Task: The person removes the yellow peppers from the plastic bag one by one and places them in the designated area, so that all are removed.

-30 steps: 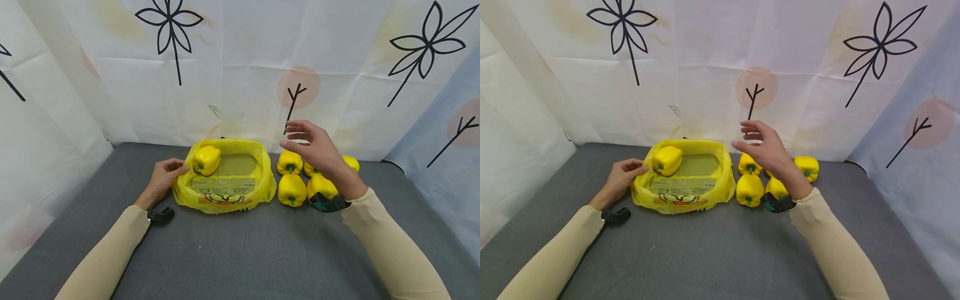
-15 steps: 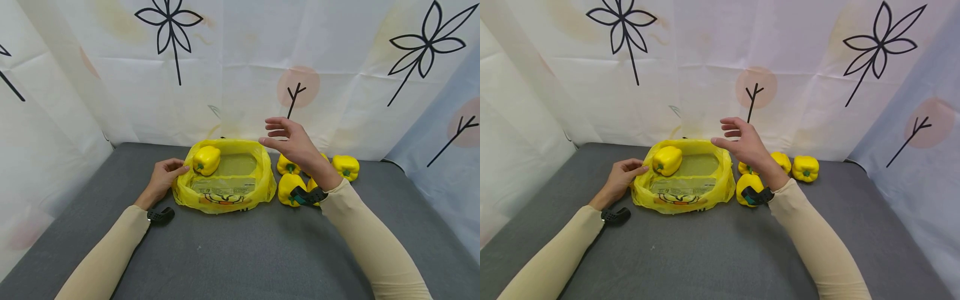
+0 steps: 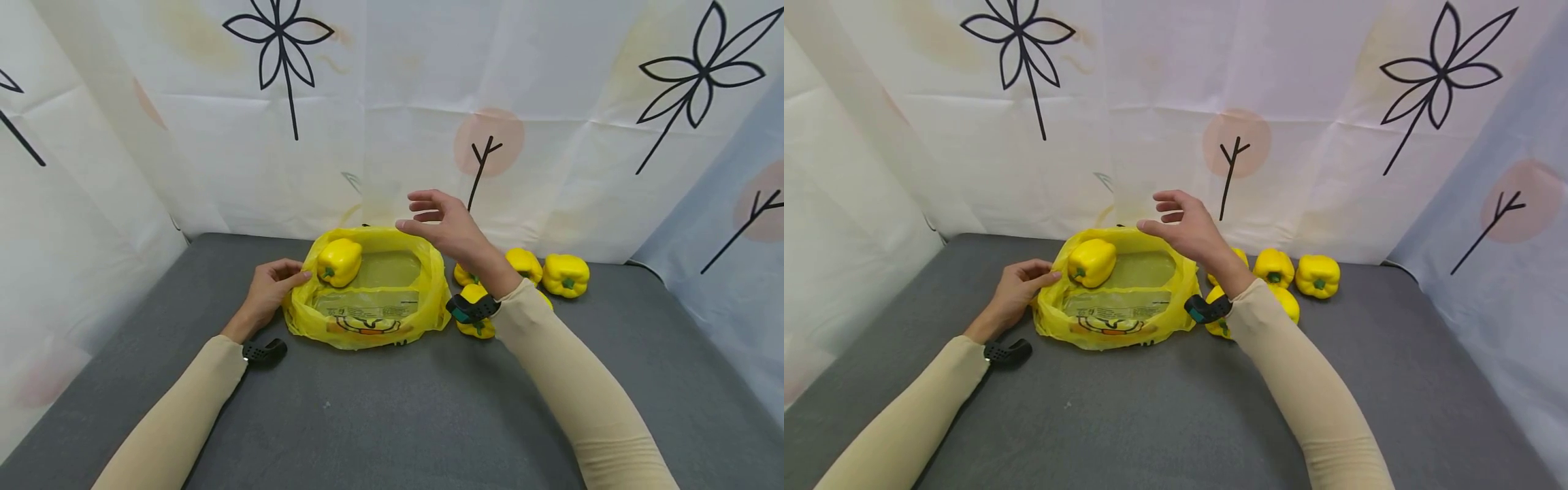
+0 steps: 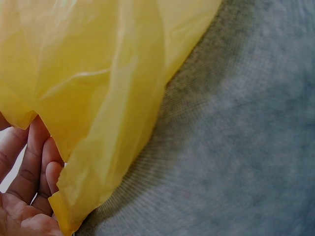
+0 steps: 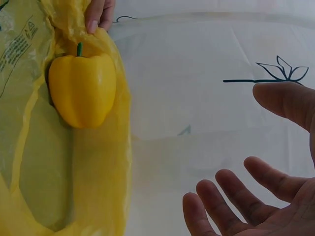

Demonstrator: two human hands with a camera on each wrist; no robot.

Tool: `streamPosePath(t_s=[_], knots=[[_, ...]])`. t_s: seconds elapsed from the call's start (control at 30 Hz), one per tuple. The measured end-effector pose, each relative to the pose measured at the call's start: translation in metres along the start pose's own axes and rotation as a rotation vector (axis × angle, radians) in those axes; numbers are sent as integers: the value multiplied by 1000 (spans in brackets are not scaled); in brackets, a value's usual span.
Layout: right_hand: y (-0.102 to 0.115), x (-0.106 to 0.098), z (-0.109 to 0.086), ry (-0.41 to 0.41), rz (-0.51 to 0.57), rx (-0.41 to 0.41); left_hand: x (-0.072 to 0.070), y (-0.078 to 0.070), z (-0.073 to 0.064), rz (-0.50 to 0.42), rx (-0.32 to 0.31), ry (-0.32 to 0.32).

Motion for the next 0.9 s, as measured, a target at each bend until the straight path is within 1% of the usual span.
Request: streamPosePath(t_s=[0.33, 0.5, 0.9], knots=[[-9, 21, 19, 8, 68, 34, 0, 2, 1, -5, -3, -2], [-14, 31, 26, 17, 95, 49, 1, 0, 0, -9, 0, -1], [-43, 58, 39, 27, 149, 113, 0, -3, -1, -14, 2, -8]])
Point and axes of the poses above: each hand's wrist, its own z-axis towards the middle knuckle, its own x-axis out of the palm, y = z × x, the point moved 10 cm from there along z, towards the middle knuckle, and after that the axes turned 3 degrees about -x, right-handed, at the moved point
